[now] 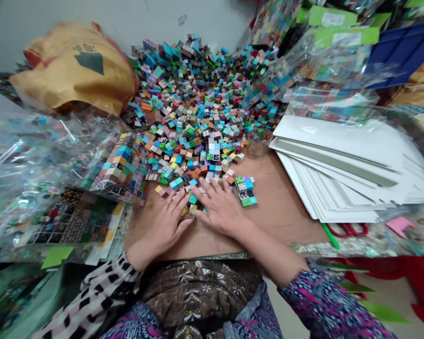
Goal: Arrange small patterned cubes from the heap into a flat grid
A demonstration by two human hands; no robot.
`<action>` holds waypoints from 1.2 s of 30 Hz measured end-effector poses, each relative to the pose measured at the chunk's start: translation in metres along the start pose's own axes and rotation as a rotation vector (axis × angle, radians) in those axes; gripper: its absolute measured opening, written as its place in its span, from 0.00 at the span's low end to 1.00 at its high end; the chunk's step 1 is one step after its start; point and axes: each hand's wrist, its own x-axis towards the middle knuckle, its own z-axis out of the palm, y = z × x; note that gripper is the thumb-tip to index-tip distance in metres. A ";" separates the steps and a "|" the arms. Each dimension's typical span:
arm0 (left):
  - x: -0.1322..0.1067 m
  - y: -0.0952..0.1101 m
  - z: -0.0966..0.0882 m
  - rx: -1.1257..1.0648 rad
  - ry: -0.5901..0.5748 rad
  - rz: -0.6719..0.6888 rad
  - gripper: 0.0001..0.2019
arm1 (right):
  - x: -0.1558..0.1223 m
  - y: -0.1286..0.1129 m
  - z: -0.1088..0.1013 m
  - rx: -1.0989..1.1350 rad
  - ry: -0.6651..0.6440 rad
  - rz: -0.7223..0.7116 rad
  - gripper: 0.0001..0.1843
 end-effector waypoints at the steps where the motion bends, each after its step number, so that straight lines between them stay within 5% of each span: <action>1: -0.002 0.001 0.001 0.007 -0.011 0.014 0.30 | 0.001 -0.002 0.000 0.007 -0.024 -0.023 0.35; 6: -0.020 0.006 0.000 0.115 -0.055 -0.081 0.33 | -0.007 0.000 0.000 -0.035 -0.040 -0.034 0.28; 10: -0.025 0.006 0.008 0.130 0.039 -0.131 0.38 | -0.012 -0.012 0.002 -0.101 0.015 0.084 0.30; 16: -0.019 0.008 0.013 0.141 0.016 -0.093 0.31 | -0.016 -0.041 0.008 -0.111 -0.038 -0.040 0.30; 23: -0.032 0.010 0.009 0.118 0.074 -0.114 0.40 | -0.021 -0.018 0.004 -0.127 0.010 0.045 0.37; 27: -0.029 0.009 0.018 0.125 0.014 -0.136 0.38 | -0.008 -0.012 0.001 -0.113 -0.126 -0.153 0.35; 31: -0.026 0.007 0.015 0.142 0.068 -0.090 0.40 | -0.006 -0.010 -0.001 -0.125 -0.129 -0.288 0.34; 36: -0.015 -0.003 -0.001 0.174 0.068 0.001 0.39 | -0.007 -0.012 0.001 -0.137 -0.149 -0.050 0.40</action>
